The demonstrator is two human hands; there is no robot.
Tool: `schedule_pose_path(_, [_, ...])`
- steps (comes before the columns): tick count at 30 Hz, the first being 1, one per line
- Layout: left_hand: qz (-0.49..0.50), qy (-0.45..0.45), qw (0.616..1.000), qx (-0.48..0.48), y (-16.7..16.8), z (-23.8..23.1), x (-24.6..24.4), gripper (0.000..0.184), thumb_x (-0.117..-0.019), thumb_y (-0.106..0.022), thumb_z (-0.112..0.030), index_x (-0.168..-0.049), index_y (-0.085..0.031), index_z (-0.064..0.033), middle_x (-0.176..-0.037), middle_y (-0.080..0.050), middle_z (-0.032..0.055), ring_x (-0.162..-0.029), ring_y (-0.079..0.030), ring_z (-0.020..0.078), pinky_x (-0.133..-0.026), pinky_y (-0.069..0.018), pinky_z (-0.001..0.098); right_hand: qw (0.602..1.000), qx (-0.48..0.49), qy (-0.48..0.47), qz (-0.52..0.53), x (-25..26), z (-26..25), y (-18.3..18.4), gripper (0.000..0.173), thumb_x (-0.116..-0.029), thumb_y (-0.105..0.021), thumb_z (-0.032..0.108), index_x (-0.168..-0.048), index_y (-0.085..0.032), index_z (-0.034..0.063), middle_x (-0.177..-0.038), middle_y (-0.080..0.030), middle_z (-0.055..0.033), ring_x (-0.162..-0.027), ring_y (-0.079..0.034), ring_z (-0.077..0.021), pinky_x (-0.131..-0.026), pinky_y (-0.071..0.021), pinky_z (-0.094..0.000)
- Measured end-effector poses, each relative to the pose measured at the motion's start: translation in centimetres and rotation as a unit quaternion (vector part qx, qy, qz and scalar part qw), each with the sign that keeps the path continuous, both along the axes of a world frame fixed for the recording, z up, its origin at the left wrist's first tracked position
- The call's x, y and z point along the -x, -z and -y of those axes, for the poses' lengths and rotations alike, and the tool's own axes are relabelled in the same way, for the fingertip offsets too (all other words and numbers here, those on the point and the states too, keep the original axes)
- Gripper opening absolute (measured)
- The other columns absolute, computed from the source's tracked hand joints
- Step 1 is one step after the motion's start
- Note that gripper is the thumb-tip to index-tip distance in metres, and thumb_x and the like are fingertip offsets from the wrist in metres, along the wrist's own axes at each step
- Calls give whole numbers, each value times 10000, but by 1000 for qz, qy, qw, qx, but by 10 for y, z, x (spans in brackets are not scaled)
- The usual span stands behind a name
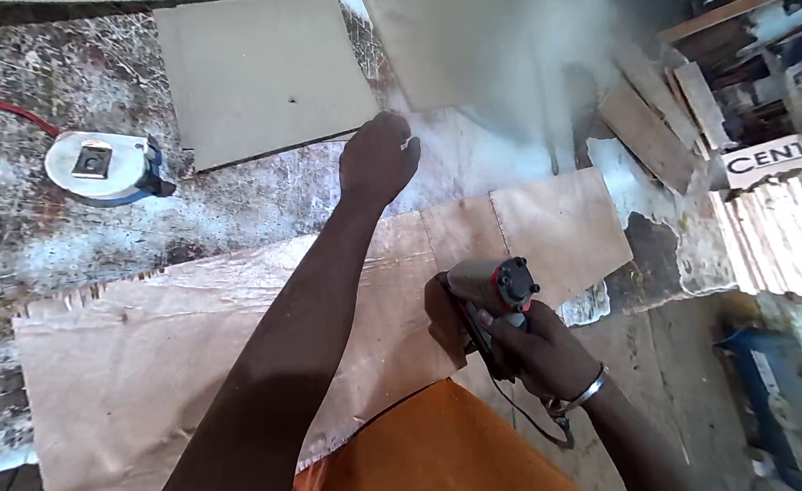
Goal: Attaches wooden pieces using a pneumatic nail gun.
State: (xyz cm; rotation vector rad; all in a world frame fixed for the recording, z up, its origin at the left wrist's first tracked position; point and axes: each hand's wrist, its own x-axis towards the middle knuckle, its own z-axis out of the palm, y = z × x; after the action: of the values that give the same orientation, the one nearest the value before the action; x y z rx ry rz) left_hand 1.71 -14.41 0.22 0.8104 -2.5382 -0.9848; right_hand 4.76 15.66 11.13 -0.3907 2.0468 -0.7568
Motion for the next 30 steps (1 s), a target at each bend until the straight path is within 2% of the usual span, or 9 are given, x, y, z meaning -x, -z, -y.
schedule_pose_path(3, [-1,3,1000,6,1,0,-2,319,-1013,-538,-385,-1146,-692,-141,-1124,-679,68,-1017,-678,258,-852,-557,505,1000,-5,1,-8,-5,-9,0,433,-944,-627,550,-935,-670,119,-600,-612,-43,-481,-588,-159,-488,-529,-333])
schedule_pose_path(9, [-6,9,1000,-17,2,1,-2,334,-1013,-553,-391,-1190,-688,-142,-1144,-677,83,-1022,-678,272,-869,-556,531,1000,-16,1,-12,-9,-29,0,481,-922,-631,608,-983,-672,132,-628,-637,-31,-511,-624,-171,-513,-560,-356])
schedule_pose_path(13, [-22,12,1000,2,6,2,-2,348,-1017,-552,-399,-1202,-685,-135,-1134,-682,90,-1010,-681,265,-873,-556,516,1000,9,-8,-5,-9,-41,2,468,-940,-623,593,-998,-676,131,-630,-628,-30,-502,-605,-161,-496,-546,-344])
schedule_pose_path(17, [-22,3,1000,2,5,2,-1,358,-1015,-553,-408,-1216,-678,-140,-1145,-684,84,-1004,-685,249,-884,-560,501,997,35,-60,-43,-10,-49,8,444,-946,-622,595,-1002,-684,159,-667,-636,6,-546,-617,-140,-539,-560,-365])
schedule_pose_path(21, [-32,-15,999,17,7,0,1,351,-1010,-563,-396,-1207,-679,-129,-1091,-679,94,-938,-682,256,-832,-561,507,993,15,-92,-70,-11,-50,7,452,-937,-636,602,-1062,-682,170,-767,-675,40,-656,-663,-91,-628,-591,-352])
schedule_pose_path(26, [-43,-43,998,26,3,-2,-2,397,-1012,-559,-436,-1227,-680,-125,-1046,-704,99,-905,-684,276,-802,-555,539,990,-9,-117,-79,3,-65,1,485,-920,-621,639,-1065,-680,181,-816,-679,24,-728,-675,-116,-692,-587,-400])
schedule_pose_path(28, [-28,-21,999,2,-14,-8,-12,461,-1011,-571,-463,-1324,-635,-131,-1165,-698,122,-996,-693,301,-868,-563,581,991,29,-79,-105,18,-96,0,451,-913,-673,582,-1088,-704,168,-853,-709,17,-749,-693,-122,-707,-607,-407])
schedule_pose_path(30, [-1,6,1000,-3,-40,-34,-36,557,-962,-655,-477,-1421,-574,-173,-1352,-632,111,-1171,-650,291,-1000,-533,579,991,59,-1,-116,44,-138,-5,409,-912,-751,422,-1140,-704,86,-902,-732,-40,-728,-702,-150,-672,-621,-414])
